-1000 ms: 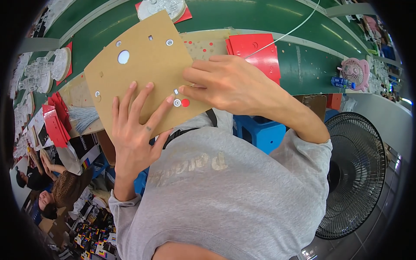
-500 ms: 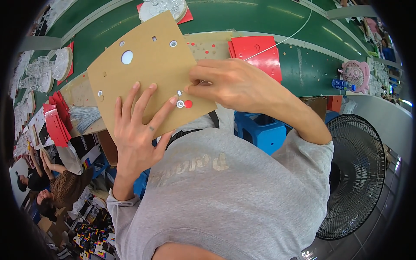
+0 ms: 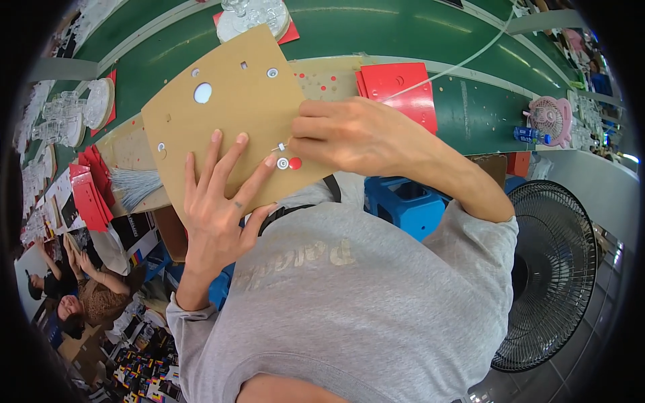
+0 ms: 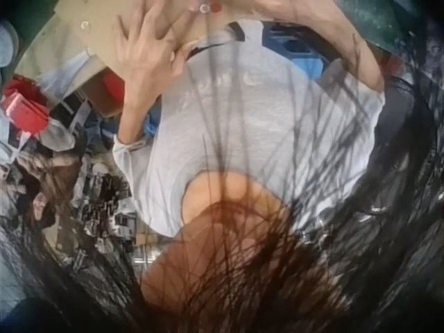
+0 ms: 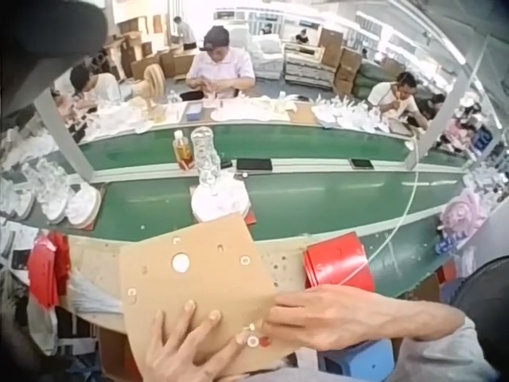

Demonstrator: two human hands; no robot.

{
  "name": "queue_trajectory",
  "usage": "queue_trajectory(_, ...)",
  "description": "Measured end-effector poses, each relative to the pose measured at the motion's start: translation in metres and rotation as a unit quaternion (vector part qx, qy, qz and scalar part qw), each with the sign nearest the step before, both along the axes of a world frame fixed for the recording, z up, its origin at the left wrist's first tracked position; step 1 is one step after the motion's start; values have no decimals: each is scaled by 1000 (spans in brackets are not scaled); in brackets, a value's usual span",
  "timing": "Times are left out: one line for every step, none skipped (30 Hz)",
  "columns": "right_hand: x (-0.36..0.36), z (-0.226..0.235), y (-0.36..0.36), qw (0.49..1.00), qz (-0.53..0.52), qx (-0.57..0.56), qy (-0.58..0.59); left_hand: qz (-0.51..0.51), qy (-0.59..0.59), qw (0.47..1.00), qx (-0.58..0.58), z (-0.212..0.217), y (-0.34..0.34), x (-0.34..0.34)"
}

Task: Assembling electrical wiring and components onto a cardboard template for light fixtures.

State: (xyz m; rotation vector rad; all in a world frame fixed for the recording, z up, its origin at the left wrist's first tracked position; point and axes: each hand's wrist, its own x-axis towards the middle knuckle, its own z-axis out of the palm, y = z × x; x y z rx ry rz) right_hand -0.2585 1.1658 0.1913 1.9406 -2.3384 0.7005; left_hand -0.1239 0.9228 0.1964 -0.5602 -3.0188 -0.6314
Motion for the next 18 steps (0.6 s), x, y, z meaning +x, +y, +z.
queue_trajectory(-2, 1, 2, 999, -3, -1, -32, -1, 3, 1000, -1, 0, -1, 0)
queue_trajectory(-3, 1, 4, 1000, -1, -2, -31, 1, 2, 1000, 3, 0, -1, 2)
queue_trajectory(-3, 2, 6, 999, -7, -3, -36, 4, 1, 1000, 7, -1, -2, 3)
queue_trajectory(-3, 3, 6, 999, -12, -3, -41, 5, 2, 1000, 5, -2, -2, 3)
queue_trajectory(1, 2, 4, 999, -14, -2, -41, 2, 3, 1000, 8, -2, -1, 2)
queue_trajectory(6, 0, -1, 1000, -13, -6, -5, -2, 3, 1000, 10, -2, 0, 2)
queue_trajectory(9, -1, -4, 999, -12, -9, 31, -4, 5, 1000, 11, -2, 0, 2)
queue_trajectory(7, -1, -5, 999, -12, -10, 31, -1, 11, 1000, 9, -2, -2, 1)
queue_trajectory(4, -1, -6, 1000, -4, -15, 17, 2, 17, 1000, 8, -1, -2, 0)
queue_trajectory(2, 0, -6, 1000, 3, -21, 3, 1, 19, 1000, 6, -2, -1, 1)
queue_trajectory(0, 1, -4, 1000, 3, -24, 7, 7, 12, 1000, 25, -4, -2, 3)
queue_trajectory(-2, 3, -1, 1000, 0, -6, 3, 12, 5, 999, 44, -5, -2, 3)
queue_trajectory(-4, 5, 1, 1000, -4, 11, 0, 11, 9, 999, 41, -6, -2, 3)
queue_trajectory(-1, 4, 0, 1000, -6, 8, 3, 16, 10, 998, 57, -7, -1, 3)
queue_trajectory(3, 1, -2, 1000, -6, 9, 23, 19, 12, 997, 74, -7, 0, 2)
queue_trajectory(7, -2, -4, 999, -7, 9, 43, 17, 15, 997, 71, -2, 2, 1)
queue_trajectory(10, -4, -6, 999, -7, -8, 51, 36, -9, 997, 74, 5, 4, 0)
queue_trajectory(12, -5, -7, 998, -10, -10, 53, 55, -32, 995, 78, 12, 5, -2)
